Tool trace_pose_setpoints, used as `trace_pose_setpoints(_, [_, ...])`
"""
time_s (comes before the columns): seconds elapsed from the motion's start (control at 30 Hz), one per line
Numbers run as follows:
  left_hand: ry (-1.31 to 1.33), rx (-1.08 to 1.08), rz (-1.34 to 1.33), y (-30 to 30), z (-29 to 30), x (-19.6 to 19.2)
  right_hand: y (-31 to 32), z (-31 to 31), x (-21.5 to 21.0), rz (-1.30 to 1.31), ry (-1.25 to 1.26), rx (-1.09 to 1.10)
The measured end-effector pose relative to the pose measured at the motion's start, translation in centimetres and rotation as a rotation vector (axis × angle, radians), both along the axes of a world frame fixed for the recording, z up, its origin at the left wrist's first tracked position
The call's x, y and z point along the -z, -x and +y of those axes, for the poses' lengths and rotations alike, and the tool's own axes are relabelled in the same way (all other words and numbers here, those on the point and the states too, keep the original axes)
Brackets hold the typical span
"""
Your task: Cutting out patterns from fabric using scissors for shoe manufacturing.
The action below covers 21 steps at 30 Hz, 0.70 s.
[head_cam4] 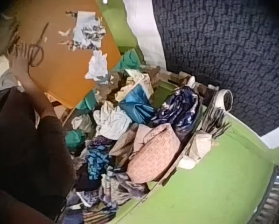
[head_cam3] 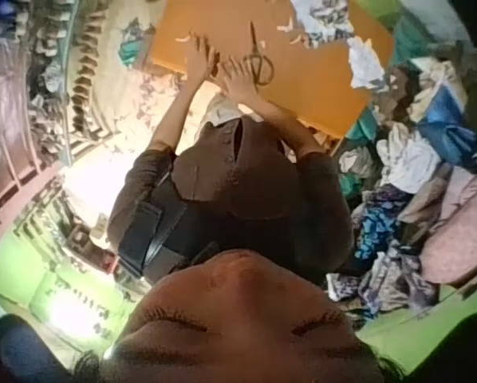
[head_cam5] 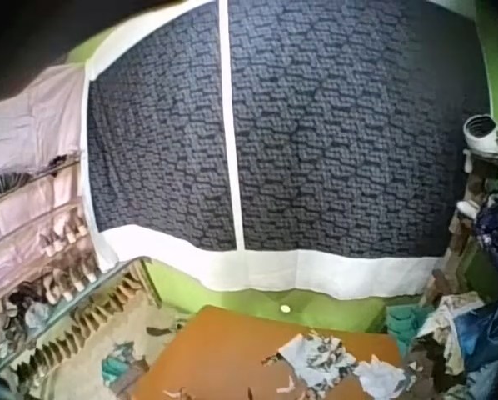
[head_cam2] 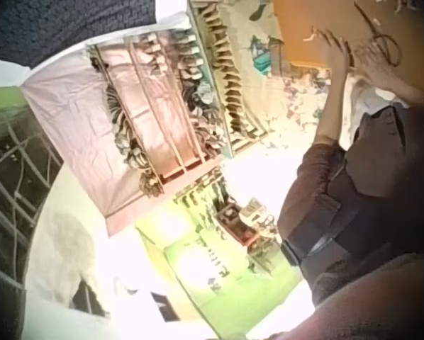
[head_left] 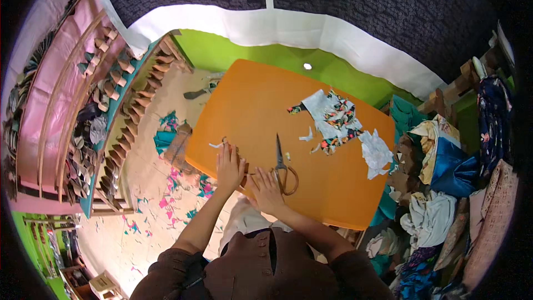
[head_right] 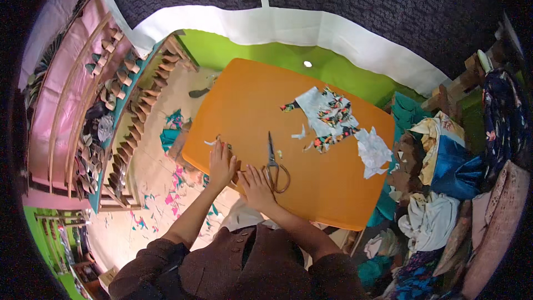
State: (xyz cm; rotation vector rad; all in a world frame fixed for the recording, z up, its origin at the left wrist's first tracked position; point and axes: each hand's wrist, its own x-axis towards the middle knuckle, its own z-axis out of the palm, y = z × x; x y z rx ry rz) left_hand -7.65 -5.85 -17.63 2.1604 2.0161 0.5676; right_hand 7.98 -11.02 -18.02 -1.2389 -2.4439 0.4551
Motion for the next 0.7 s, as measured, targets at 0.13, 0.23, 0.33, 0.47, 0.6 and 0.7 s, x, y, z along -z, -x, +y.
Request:
trace_pose_setpoints(0.13, [0.073,0.010,0.103,4.1,1.3,1.7,4.1,-0.2,1.6,-0.120,0.011,0.125])
trace_pose_setpoints(0.23, [0.126,0.092,0.086,6.0,2.0,2.5,6.6,0.4,1.9,-0.168,0.059,0.229])
trace_pose_setpoints(0.33, [0.221,0.233,0.002,6.7,2.2,2.4,8.7,1.8,1.5,-0.172,0.108,0.373])
trace_pose_setpoints(0.47, [0.384,0.434,-0.438,6.3,2.4,0.6,10.0,4.8,1.6,-0.106,0.085,0.393])
trace_pose_setpoints(0.6, [0.483,0.256,-0.806,6.6,3.0,-0.9,11.1,6.4,2.6,-0.090,-0.047,0.346])
trace_pose_setpoints(0.7, [0.539,0.201,-0.642,8.4,4.1,-1.1,11.1,6.6,2.3,0.039,0.078,0.258])
